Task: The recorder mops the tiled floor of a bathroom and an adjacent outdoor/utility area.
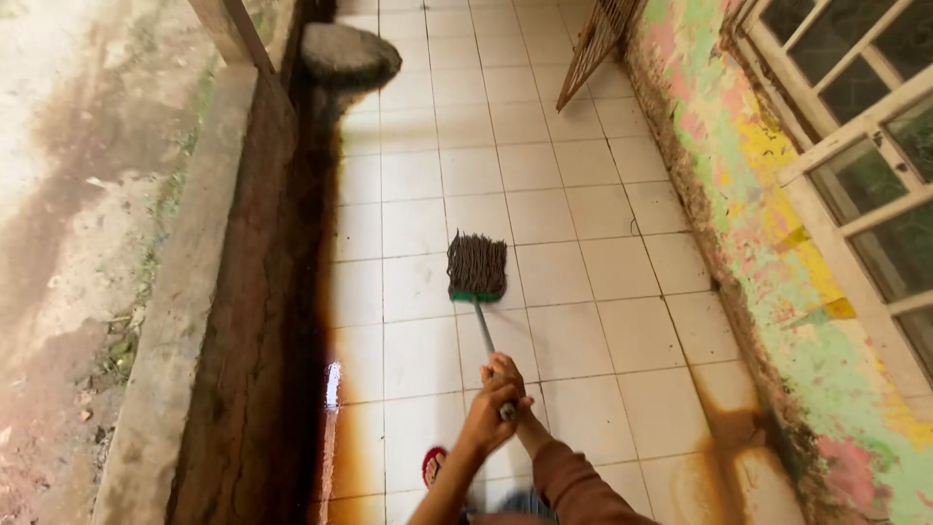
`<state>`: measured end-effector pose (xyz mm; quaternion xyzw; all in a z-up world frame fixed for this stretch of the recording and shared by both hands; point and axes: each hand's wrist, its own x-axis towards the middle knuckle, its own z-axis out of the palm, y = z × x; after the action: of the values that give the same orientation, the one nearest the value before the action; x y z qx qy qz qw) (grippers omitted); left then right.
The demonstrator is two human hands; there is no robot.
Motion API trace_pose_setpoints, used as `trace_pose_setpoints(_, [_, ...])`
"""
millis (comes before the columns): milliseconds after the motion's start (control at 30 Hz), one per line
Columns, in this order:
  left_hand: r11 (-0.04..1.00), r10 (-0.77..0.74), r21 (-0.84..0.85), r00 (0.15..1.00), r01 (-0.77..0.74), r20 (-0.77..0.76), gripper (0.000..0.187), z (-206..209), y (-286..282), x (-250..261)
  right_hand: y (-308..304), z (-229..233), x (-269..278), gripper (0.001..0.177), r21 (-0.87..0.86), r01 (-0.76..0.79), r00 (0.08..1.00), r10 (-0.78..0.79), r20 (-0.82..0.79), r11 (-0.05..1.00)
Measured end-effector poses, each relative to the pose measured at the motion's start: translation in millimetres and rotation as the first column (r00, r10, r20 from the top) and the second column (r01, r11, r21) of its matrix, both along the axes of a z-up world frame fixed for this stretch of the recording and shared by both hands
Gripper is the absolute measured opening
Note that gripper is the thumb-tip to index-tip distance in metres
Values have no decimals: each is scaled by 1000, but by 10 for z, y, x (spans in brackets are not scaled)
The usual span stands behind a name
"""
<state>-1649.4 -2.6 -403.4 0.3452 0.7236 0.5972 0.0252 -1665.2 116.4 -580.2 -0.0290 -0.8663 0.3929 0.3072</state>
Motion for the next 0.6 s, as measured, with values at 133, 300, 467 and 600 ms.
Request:
trace_pose_setpoints(133, [994,-39,-100,999,43,38,20,-159,36,-848,48,-161,-899,19,-212,89,986,-55,160,973])
trace_pose_setpoints(300, [980,70,-194,987,-41,146,23,-373,296,-1857,420,-251,-1859,17,38,-135,972,125,199,990])
trace_pose_setpoints(467, [990,80,-126,992,-68,96,11,-739,493,-3084,658,-26,-3027,16,-164,-138,873,198,446,977])
trace_pose_setpoints(600, [993,109,-64,990,-104,85,9,-914,813,-4205,1039,-94,-3992,27,-420,-31,718,312,622,907])
